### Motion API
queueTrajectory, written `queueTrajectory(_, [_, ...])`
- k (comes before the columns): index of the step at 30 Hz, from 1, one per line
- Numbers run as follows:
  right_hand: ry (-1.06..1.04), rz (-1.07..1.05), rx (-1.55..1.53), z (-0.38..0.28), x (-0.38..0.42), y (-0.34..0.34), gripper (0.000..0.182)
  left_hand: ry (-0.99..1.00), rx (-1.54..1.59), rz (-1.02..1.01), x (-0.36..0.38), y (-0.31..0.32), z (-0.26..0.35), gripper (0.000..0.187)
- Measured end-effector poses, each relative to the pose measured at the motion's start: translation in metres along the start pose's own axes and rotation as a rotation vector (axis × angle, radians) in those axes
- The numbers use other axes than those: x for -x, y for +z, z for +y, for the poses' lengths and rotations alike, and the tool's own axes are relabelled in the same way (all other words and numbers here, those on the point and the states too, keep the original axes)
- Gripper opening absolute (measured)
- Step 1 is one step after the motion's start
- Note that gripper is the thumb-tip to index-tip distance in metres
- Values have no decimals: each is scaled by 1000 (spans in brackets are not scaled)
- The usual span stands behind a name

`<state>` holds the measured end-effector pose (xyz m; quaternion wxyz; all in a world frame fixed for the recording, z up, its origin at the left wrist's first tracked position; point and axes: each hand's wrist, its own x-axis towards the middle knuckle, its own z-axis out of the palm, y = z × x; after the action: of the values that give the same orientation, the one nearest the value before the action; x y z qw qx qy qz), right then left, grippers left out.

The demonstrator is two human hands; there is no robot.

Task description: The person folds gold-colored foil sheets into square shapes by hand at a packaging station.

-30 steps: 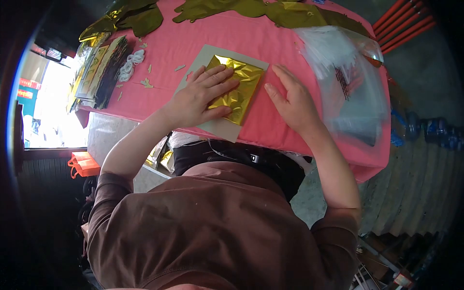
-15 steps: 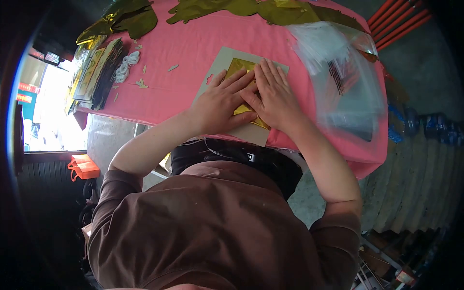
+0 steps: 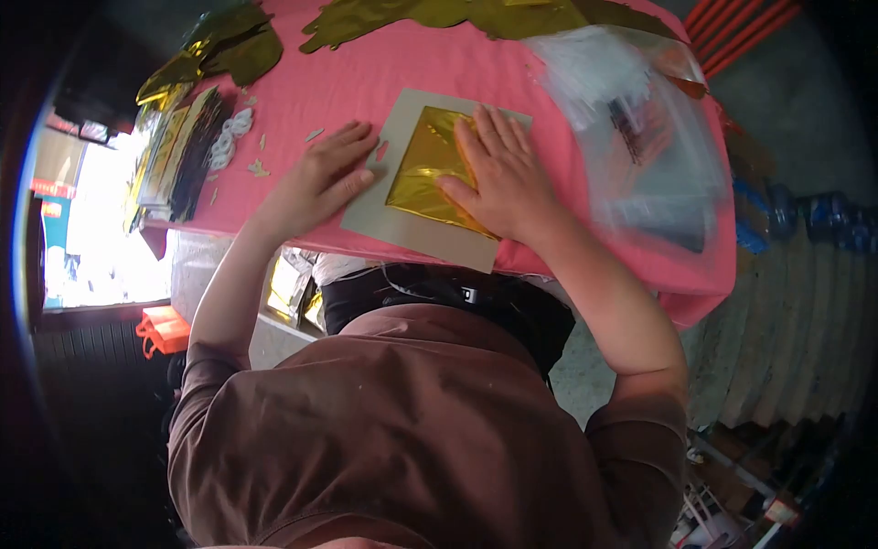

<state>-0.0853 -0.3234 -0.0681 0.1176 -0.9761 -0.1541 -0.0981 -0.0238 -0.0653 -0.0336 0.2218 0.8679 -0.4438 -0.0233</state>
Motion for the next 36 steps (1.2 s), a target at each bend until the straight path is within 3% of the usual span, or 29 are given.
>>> queueTrajectory(2, [25,12,12,2,1,2,69,8,72,145,-17,-2,4,39])
queueTrajectory(6, [-13,64,7,2,0,4,69,58,229,127,-68,3,36,34])
queueTrajectory(8, [-30,79,9,0,-2,-2,69,227,222,97,-102,16,52,29])
queueTrajectory(10, [-23,-175,-115,-3,-3,-15,70,481,186,147,-138,43,61,25])
queueTrajectory(11, [-16,-172,-109,-5,-1,-15,70,491,188,148,-153,55,70,25])
queueTrajectory(13, [70,-124,-185,-4,3,-9,70,722,-4,117,-179,73,92,19])
queueTrajectory(16, [13,72,-263,0,4,4,55,758,-132,63,-194,79,101,10])
queueTrajectory(22, [7,189,-242,-1,4,9,55,832,-187,120,-197,81,97,4])
queueTrajectory(23, [5,190,-245,-1,4,6,55,829,-189,119,-197,81,96,4])
queueTrajectory(25, [60,-70,-315,-3,3,-7,67,735,59,165,-196,81,96,10])
queueTrajectory(31, [65,-97,-245,-2,1,-3,58,586,396,-16,-190,71,83,11])
queueTrajectory(34, [143,-241,-301,-3,-1,-10,59,513,444,89,-183,63,78,10])
queueTrajectory(35, [139,-242,-300,-2,-1,-6,59,512,442,92,-179,58,77,10])
queueTrajectory(36, [30,-20,-164,-1,0,-2,60,347,537,109,-175,51,77,11])
